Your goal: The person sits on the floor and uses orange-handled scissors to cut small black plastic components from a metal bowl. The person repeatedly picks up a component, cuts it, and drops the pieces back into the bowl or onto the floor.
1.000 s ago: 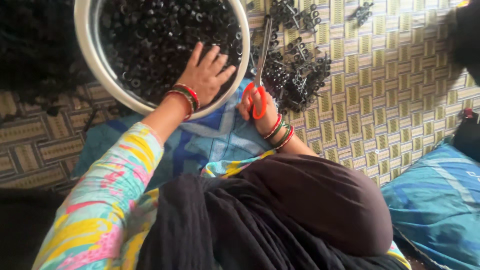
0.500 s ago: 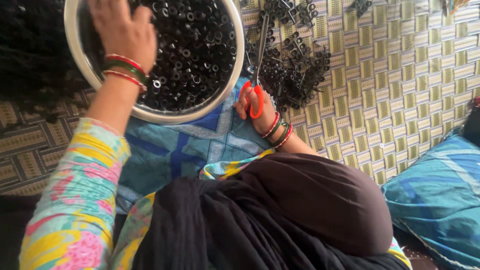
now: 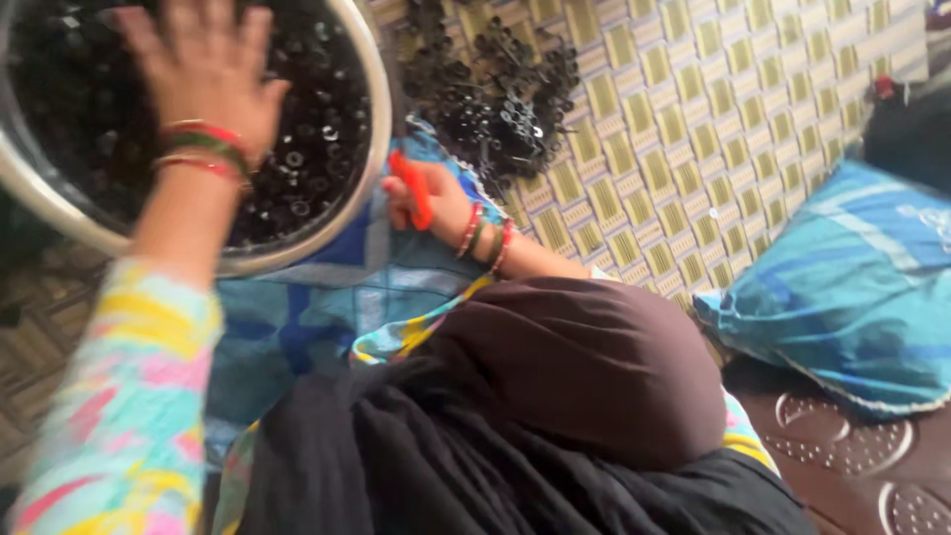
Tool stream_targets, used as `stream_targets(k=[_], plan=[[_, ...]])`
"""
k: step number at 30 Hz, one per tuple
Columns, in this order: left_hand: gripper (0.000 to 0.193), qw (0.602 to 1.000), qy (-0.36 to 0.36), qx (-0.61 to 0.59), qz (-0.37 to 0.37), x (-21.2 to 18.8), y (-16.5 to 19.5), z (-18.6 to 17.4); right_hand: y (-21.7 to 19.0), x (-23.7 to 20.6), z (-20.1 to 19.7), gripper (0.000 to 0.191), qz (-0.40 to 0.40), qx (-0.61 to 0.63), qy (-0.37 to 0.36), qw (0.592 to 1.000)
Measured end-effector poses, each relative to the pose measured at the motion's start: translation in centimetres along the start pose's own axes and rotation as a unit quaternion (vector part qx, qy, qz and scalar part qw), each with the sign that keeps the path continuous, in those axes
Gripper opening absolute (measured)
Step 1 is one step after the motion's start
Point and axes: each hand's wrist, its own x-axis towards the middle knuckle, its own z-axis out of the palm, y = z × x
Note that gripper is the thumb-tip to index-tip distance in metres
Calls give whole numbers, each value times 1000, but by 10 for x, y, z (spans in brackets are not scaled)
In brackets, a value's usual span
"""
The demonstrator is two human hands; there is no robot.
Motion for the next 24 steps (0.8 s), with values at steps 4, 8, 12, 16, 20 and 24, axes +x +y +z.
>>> stream_targets(k=[4,8,12,16,20,24], plan=[[49,957,16,-288,-44,-30,-6,-26,-11,12,18,28,0,5,-36,999],[48,741,-59,-663,-88,-61,50,-21,-20,12,28,30,-5,-254,-87,963],[38,617,-88,-770,-136,-83,94,-3,-29,4,20,29,-69,-215,-142,964],[37,549,-55,-812,-190,-90,92,5,-38,-16,-27,42,-40,-132,-109,984],[38,619,-119,-717,-299,-90,67,4,-50,-37,-108,73,-92,-232,128,960],[31,935,-114,-316,-110,-115,32,-8,-31,-78,-150,133,60,-604,196,770]])
